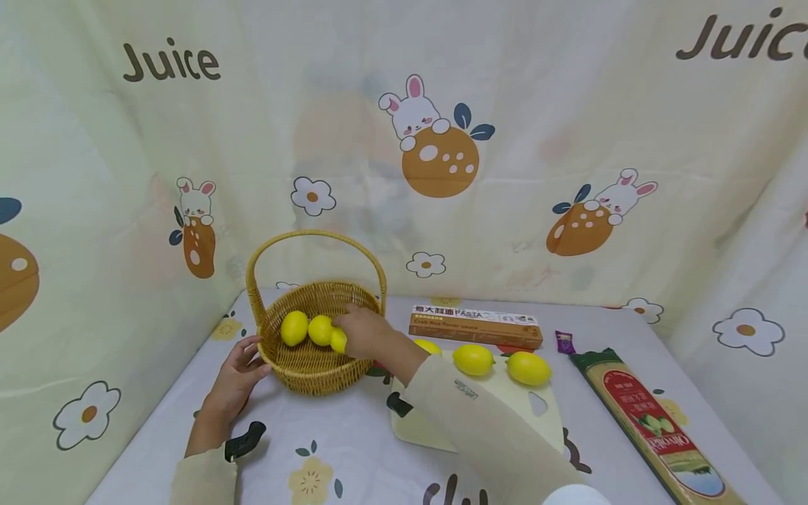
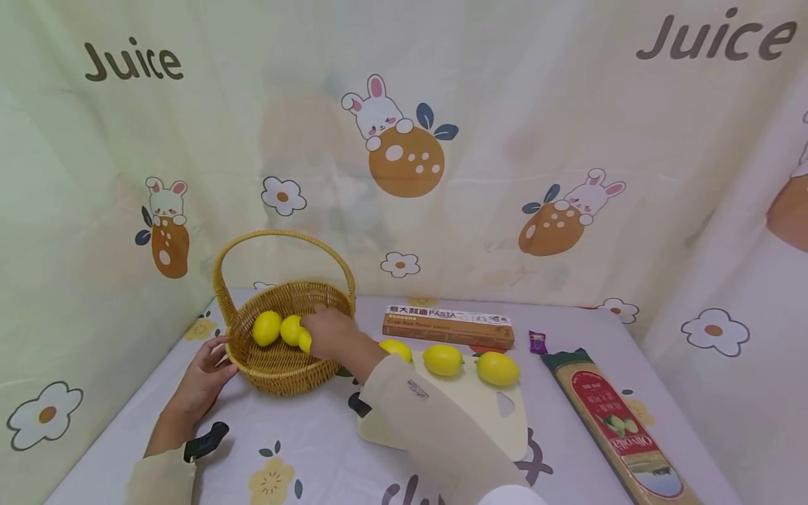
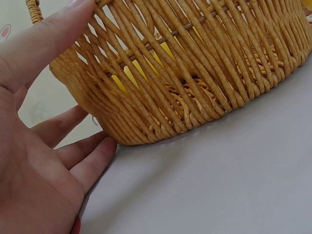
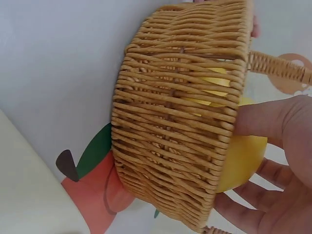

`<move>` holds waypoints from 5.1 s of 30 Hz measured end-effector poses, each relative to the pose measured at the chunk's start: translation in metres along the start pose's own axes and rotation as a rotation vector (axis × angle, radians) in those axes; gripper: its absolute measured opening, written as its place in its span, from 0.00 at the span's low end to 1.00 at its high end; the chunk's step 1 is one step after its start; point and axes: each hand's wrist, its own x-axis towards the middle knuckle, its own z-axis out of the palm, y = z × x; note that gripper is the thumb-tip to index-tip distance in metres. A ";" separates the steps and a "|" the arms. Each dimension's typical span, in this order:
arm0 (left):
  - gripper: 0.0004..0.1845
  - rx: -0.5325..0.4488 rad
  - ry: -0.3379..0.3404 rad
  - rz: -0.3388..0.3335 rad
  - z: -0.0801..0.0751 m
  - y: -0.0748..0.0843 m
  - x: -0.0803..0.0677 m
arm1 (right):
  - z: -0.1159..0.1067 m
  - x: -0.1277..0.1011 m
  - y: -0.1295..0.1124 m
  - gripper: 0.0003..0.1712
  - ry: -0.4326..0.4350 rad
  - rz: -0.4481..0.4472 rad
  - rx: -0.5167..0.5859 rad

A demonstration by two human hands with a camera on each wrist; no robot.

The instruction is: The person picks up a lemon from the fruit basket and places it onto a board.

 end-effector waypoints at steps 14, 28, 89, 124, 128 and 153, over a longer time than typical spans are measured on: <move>0.35 0.013 0.009 -0.016 0.002 0.000 0.000 | -0.017 -0.026 -0.003 0.33 0.055 -0.048 0.004; 0.33 -0.003 0.006 -0.007 0.001 0.000 -0.001 | -0.022 -0.051 0.005 0.32 0.108 -0.086 0.010; 0.33 0.004 0.001 -0.017 0.000 0.002 0.000 | 0.037 -0.146 0.050 0.31 0.131 0.029 0.139; 0.34 -0.002 -0.010 0.000 0.001 0.003 -0.003 | 0.049 -0.160 0.051 0.32 0.127 0.045 0.209; 0.35 0.004 -0.010 -0.006 0.001 0.004 -0.003 | 0.048 -0.159 0.051 0.33 0.110 0.054 0.209; 0.34 0.009 0.003 0.000 -0.001 0.005 -0.001 | 0.023 -0.138 0.044 0.32 0.084 0.033 0.190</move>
